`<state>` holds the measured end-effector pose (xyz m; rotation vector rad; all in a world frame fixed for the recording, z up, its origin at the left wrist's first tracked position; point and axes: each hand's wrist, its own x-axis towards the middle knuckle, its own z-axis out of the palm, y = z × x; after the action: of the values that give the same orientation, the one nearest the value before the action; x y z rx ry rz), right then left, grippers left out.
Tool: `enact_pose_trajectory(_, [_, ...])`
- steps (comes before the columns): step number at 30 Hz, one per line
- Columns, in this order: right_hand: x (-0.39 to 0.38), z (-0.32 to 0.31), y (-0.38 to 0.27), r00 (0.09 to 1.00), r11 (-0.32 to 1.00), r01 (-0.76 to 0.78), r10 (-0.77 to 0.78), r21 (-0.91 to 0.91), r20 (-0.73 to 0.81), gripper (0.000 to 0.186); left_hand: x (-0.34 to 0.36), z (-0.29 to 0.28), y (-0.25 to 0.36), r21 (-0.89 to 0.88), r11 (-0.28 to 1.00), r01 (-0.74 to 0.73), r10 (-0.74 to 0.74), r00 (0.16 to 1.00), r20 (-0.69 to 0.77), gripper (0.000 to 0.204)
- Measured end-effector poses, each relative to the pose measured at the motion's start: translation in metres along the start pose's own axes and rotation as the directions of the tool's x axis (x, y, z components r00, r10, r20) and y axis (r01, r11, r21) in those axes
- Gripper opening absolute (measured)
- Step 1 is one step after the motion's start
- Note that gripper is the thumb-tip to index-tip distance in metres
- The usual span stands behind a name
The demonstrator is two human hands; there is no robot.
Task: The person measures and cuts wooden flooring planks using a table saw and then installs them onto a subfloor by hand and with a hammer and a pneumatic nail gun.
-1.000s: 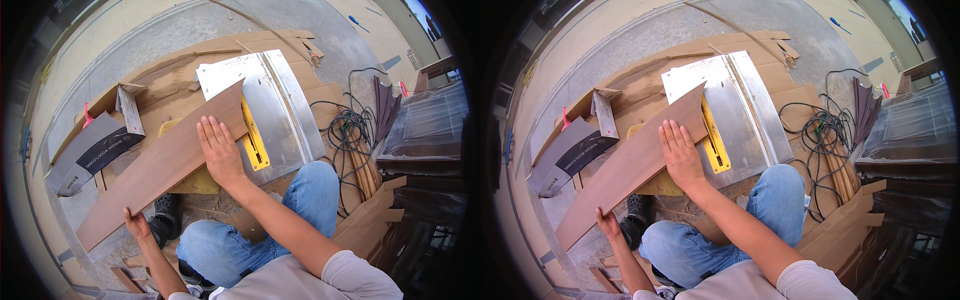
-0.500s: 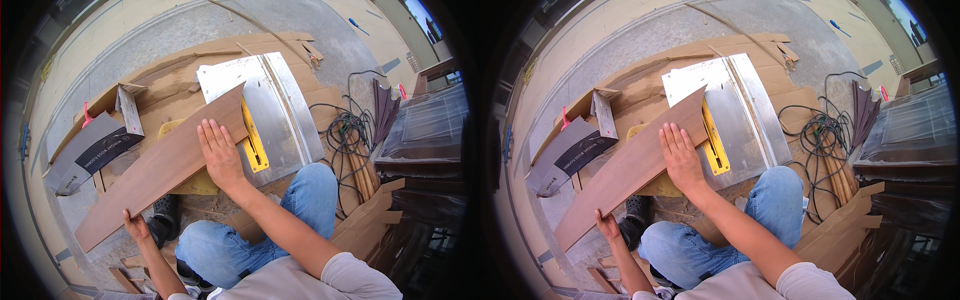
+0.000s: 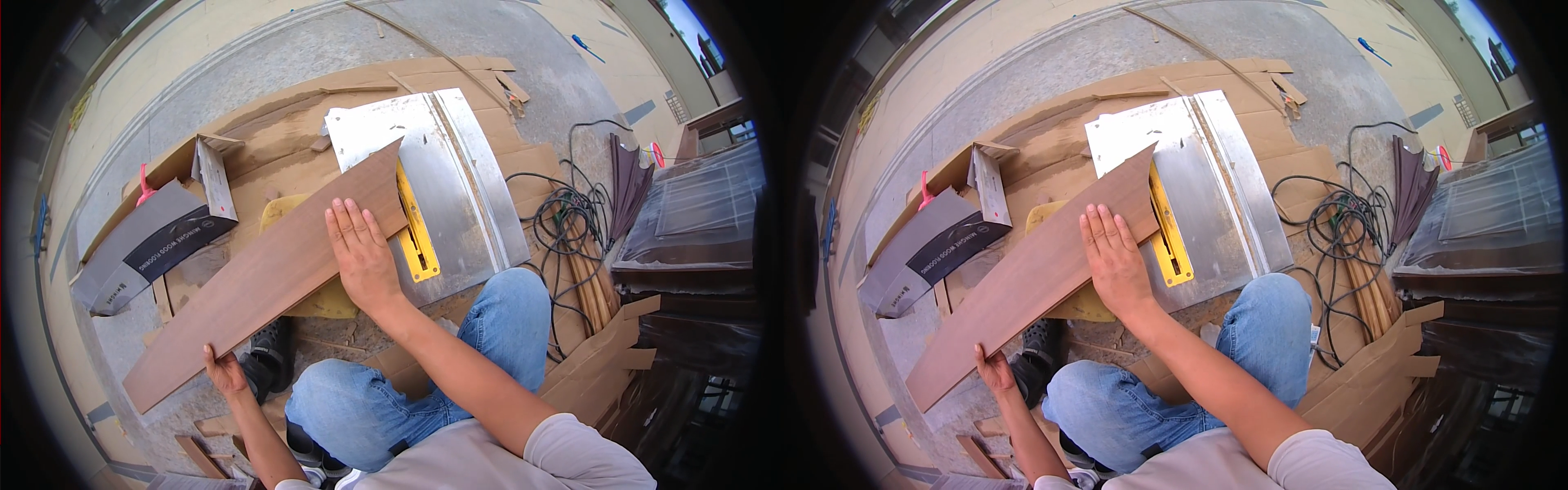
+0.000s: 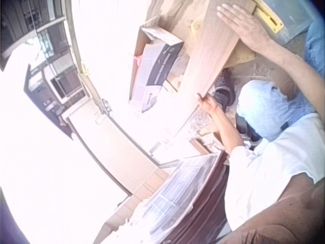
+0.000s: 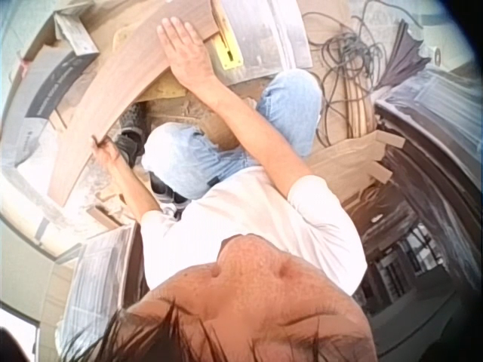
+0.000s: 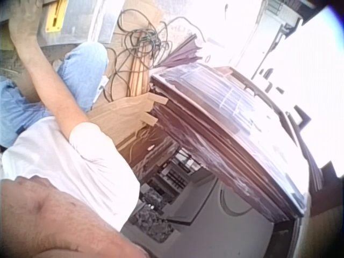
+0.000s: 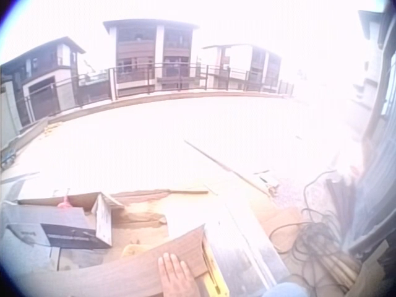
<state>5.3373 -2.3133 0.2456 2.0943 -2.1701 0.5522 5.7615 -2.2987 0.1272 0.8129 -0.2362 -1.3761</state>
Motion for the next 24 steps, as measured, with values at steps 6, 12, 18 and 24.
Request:
enact_pose_trajectory(6, [0.003, 0.001, 0.001, 1.0, 1.0, -0.012, 0.012, 0.015, -0.014, 0.056, 0.009, 0.0, 0.001, -0.032, 0.999, 0.034, -0.033, 0.999, 0.011, 0.04])
enact_pose_trajectory(12, [0.007, 0.002, 0.0, 0.999, 1.0, -0.022, 0.022, 0.009, -0.025, 0.057, 0.013, 0.02, -0.001, 0.041, 0.999, -0.01, 0.012, 1.0, -0.026, 0.041])
enact_pose_trajectory(18, [0.01, 0.004, 0.002, 1.0, 1.0, -0.017, 0.017, -0.023, -0.016, 0.058, 0.019, 0.023, -0.002, -0.008, 1.0, 0.013, -0.013, 1.0, -0.019, 0.042])
enact_pose_trajectory(24, [0.013, 0.006, 0.003, 1.0, 0.998, -0.007, 0.006, -0.057, -0.01, 0.058, 0.028, 0.014, -0.002, -0.013, 1.0, 0.02, -0.02, 1.0, -0.007, 0.043])
